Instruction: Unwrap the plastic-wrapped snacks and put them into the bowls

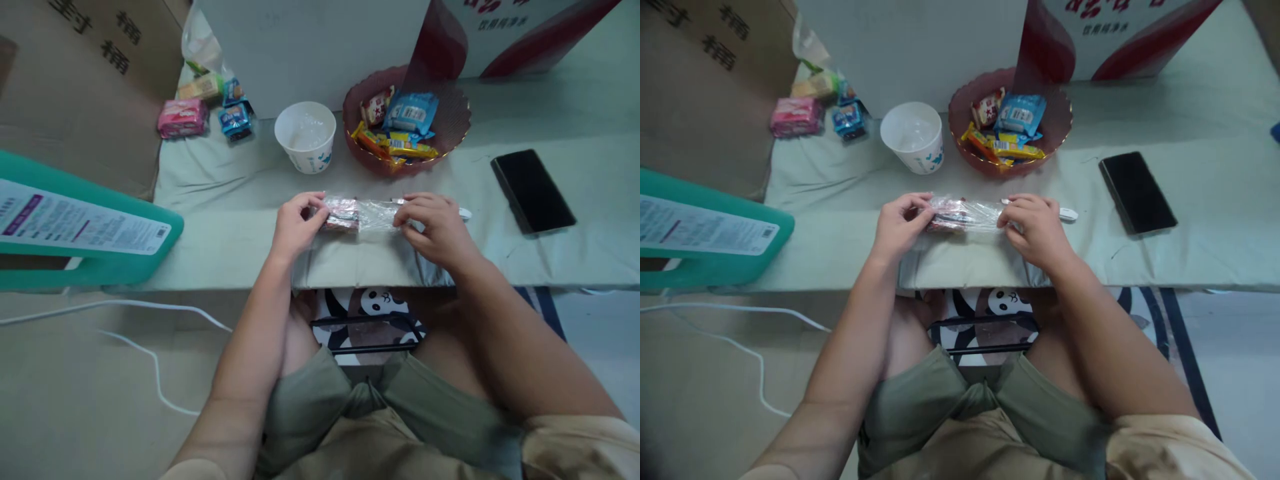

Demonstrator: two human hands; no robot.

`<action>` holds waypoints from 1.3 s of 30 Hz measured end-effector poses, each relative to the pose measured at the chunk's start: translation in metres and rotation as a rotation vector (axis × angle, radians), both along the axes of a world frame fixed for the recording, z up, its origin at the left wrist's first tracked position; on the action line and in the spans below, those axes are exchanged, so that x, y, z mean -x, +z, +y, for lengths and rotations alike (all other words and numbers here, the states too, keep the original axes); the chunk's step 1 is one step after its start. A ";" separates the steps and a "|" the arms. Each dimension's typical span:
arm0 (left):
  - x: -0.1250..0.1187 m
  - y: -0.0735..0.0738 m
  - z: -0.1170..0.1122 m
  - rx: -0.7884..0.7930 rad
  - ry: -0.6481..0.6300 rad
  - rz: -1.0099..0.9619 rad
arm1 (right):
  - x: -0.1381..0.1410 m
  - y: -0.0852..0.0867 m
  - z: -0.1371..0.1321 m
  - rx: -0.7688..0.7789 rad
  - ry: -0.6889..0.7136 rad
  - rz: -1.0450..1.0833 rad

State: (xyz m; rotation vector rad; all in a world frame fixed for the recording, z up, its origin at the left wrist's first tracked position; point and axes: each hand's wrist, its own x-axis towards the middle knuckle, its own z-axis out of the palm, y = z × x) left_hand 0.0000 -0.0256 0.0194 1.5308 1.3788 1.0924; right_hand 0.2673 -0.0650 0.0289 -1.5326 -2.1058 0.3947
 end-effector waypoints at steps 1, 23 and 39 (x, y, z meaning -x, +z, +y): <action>0.002 0.001 0.001 0.012 0.068 -0.092 | -0.002 0.000 0.000 0.000 -0.011 0.015; 0.033 -0.009 -0.004 -0.109 0.242 0.235 | 0.028 0.000 0.007 0.019 -0.073 0.237; 0.012 0.031 -0.043 0.453 0.005 0.401 | 0.047 -0.001 0.007 0.118 -0.212 0.370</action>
